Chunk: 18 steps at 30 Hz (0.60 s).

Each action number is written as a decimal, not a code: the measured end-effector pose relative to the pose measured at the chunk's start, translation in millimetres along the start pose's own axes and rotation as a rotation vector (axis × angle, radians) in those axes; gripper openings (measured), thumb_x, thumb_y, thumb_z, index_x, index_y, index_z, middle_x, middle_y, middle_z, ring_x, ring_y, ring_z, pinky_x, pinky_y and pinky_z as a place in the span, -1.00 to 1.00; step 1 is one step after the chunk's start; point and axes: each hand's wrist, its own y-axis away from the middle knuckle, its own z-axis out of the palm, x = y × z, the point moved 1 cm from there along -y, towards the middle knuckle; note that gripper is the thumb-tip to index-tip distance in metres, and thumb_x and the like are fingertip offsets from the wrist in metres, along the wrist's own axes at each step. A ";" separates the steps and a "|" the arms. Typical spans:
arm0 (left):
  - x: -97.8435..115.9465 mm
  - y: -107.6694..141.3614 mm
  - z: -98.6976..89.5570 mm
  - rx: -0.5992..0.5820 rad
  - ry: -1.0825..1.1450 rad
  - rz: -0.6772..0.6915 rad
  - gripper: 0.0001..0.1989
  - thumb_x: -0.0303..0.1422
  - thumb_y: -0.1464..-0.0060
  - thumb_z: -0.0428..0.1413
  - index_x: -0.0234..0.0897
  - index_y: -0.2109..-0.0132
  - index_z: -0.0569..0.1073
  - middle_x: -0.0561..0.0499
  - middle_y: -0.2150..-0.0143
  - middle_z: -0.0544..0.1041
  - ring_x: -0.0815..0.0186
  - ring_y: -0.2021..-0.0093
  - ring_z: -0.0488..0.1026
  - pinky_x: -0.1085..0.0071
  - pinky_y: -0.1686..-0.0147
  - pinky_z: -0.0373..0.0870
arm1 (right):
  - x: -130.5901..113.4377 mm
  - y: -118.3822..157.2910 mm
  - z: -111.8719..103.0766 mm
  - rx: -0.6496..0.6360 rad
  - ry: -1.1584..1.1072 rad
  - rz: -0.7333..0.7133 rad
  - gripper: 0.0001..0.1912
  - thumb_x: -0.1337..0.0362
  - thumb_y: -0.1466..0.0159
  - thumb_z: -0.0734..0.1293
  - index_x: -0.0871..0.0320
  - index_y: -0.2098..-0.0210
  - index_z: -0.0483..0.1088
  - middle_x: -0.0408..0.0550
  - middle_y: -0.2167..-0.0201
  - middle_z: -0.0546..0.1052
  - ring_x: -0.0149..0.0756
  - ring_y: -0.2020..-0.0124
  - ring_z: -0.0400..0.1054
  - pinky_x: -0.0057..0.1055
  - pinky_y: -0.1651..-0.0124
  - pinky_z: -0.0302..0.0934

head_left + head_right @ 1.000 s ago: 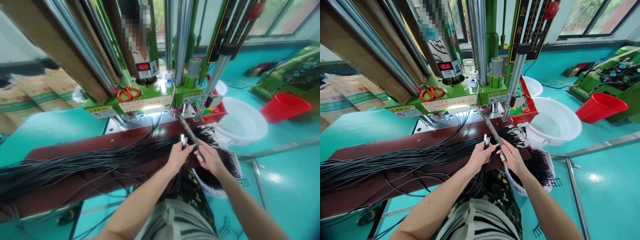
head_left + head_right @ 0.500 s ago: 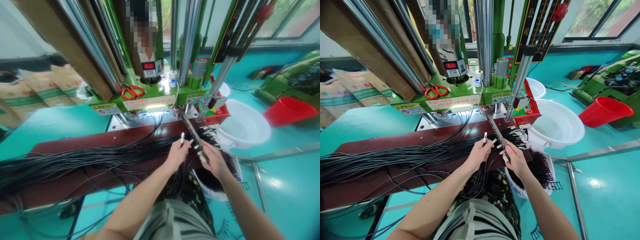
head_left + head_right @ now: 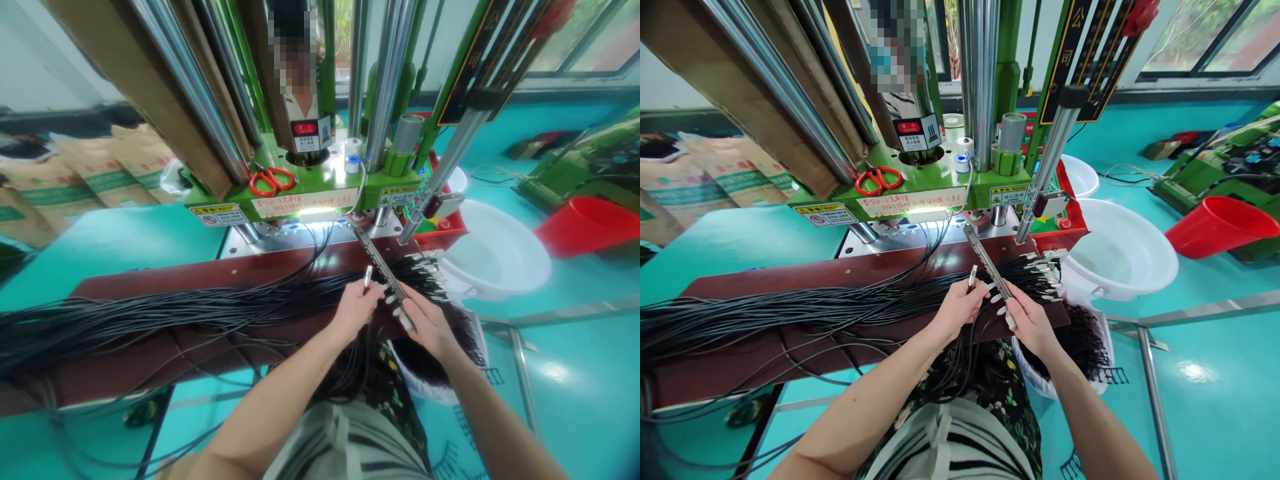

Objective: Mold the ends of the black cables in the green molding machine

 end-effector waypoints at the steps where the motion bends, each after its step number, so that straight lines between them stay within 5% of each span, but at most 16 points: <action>1: 1.2 0.2 -1.0 -0.015 0.003 0.003 -0.70 -0.16 0.08 0.11 -0.33 0.47 0.29 0.24 0.74 0.07 0.61 0.77 -0.06 0.63 0.78 -0.15 | -0.2 0.0 0.0 0.009 -0.022 0.013 -0.45 0.04 -0.13 0.29 0.11 -0.08 0.27 -0.22 0.67 0.26 -0.55 0.72 0.00 -0.61 0.76 -0.15; 6: 20.5 1.1 -15.1 0.052 0.081 0.203 -0.69 -0.13 0.05 0.08 -0.34 0.43 0.34 0.12 0.60 0.28 0.51 0.63 0.24 0.58 0.65 0.21 | -2.6 -1.2 -1.3 0.102 -0.182 0.096 -0.48 0.07 -0.07 0.34 0.10 -0.01 0.32 -0.19 0.60 0.31 -0.54 0.68 0.05 -0.63 0.74 -0.16; 11: 22.1 1.2 -19.5 0.146 0.202 0.154 -0.75 -0.12 -0.05 -0.03 -0.22 0.33 0.19 0.28 0.71 0.02 0.57 0.78 -0.11 0.64 0.80 -0.15 | -7.5 -0.5 -0.6 0.101 -0.206 0.135 -0.46 0.07 -0.03 0.37 0.08 0.01 0.33 -0.18 0.58 0.34 -0.55 0.68 0.05 -0.64 0.73 -0.16; 18: 4.5 -1.5 -10.3 0.026 0.092 0.108 -0.74 -0.23 0.02 0.06 -0.23 0.43 0.12 0.27 0.72 0.09 0.58 0.75 -0.03 0.63 0.75 -0.09 | -11.5 0.6 -1.2 -0.001 -0.061 0.181 -0.44 0.00 -0.03 0.35 0.06 0.00 0.35 -0.15 0.56 0.33 -0.53 0.65 0.07 -0.63 0.70 -0.15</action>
